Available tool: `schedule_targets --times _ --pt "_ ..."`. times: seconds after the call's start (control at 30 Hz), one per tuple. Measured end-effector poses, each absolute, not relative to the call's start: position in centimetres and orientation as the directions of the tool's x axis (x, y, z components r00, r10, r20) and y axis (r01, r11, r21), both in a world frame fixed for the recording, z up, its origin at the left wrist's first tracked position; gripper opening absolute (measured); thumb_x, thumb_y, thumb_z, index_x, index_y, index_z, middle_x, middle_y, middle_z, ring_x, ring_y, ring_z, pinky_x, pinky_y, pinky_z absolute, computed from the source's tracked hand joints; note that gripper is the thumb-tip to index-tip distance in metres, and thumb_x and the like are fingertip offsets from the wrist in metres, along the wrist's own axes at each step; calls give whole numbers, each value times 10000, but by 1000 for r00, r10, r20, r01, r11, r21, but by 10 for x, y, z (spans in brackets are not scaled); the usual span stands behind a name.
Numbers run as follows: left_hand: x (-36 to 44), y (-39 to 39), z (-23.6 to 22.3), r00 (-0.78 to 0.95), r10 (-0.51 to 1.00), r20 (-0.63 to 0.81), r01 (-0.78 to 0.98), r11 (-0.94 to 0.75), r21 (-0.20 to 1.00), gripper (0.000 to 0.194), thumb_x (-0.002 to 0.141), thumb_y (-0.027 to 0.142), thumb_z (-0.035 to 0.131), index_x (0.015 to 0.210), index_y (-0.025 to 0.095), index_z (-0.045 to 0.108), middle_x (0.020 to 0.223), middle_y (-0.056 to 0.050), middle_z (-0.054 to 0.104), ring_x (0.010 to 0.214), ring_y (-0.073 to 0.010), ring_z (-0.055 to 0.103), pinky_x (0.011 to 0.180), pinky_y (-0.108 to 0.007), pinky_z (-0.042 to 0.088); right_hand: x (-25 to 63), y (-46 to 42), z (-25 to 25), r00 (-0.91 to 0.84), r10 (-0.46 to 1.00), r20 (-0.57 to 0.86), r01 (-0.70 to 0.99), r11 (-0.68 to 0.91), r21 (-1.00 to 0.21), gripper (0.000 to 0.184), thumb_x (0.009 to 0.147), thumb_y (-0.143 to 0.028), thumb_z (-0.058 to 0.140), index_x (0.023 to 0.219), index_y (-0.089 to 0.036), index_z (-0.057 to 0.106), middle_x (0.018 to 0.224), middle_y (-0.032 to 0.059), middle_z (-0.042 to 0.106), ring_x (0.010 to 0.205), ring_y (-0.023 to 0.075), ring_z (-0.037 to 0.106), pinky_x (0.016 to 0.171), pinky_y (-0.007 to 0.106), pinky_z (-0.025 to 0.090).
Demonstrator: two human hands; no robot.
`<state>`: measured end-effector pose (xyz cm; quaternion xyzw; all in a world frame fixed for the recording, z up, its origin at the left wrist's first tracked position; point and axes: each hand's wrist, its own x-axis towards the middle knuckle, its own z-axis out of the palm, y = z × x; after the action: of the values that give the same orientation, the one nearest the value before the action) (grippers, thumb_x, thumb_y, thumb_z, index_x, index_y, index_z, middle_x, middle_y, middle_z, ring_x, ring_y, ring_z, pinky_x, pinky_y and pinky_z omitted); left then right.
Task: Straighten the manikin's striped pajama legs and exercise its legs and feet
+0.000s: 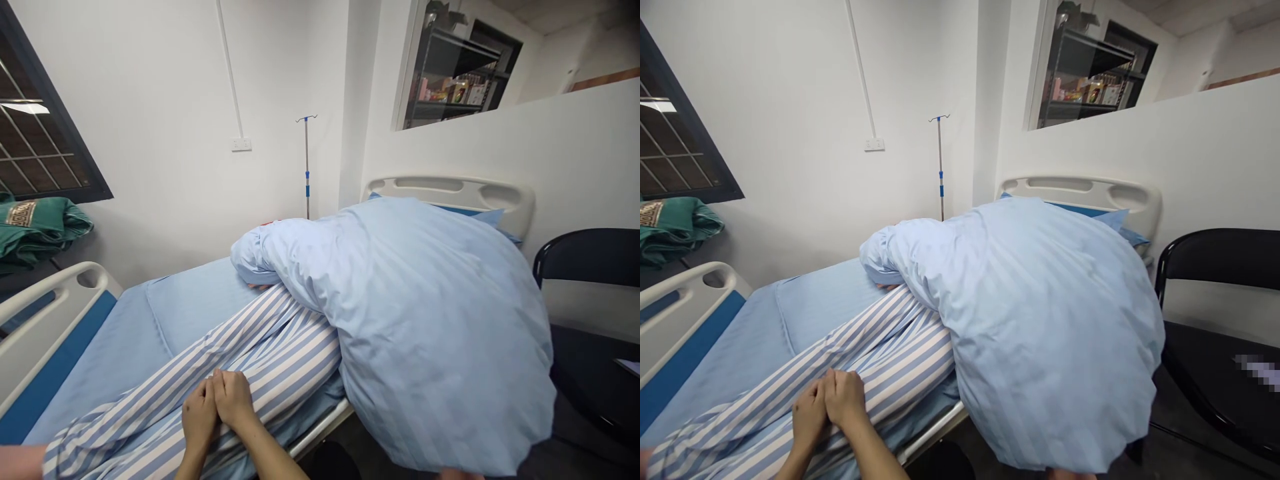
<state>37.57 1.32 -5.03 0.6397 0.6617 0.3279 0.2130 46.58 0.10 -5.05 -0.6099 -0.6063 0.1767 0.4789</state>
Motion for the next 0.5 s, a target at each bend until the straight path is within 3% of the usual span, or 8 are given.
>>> schedule_targets --times 0.2,0.33,0.4,0.43,0.5 --pt "383 15 -40 -78 992 104 633 -31 774 336 745 444 377 572 210 546 643 -60 636 687 -211 570 644 -288 404 465 5 -52 264 902 341 415 212 -885 529 927 -412 262 612 -176 615 587 57 628 532 139 530 501 234 279" --pt "409 18 -27 -300 952 56 256 24 966 339 724 458 413 482 226 369 440 27 438 486 -136 420 511 -263 366 468 12 -51 303 928 218 75 205 -976 538 887 -518 283 492 -187 438 452 -9 433 456 111 394 468 228 272" --pt "421 19 -26 -396 918 -3 79 37 996 343 730 447 406 480 235 304 407 51 350 441 -115 350 474 -258 344 470 15 -50 295 946 134 -92 167 -982 527 870 -552 276 483 -202 352 436 -35 327 433 100 323 457 228 273" --pt "425 19 -27 -403 915 -12 76 47 996 338 731 444 408 482 233 318 411 49 362 444 -117 359 477 -259 344 471 15 -50 302 947 106 -134 152 -979 516 863 -559 288 488 -206 330 443 -41 307 434 98 311 460 228 280" --pt "427 20 -33 -364 931 16 233 75 970 330 735 451 407 499 221 403 445 25 450 486 -138 419 508 -269 352 472 16 -51 360 929 88 -121 140 -983 493 853 -553 326 499 -208 323 462 -37 325 453 102 327 470 232 297"
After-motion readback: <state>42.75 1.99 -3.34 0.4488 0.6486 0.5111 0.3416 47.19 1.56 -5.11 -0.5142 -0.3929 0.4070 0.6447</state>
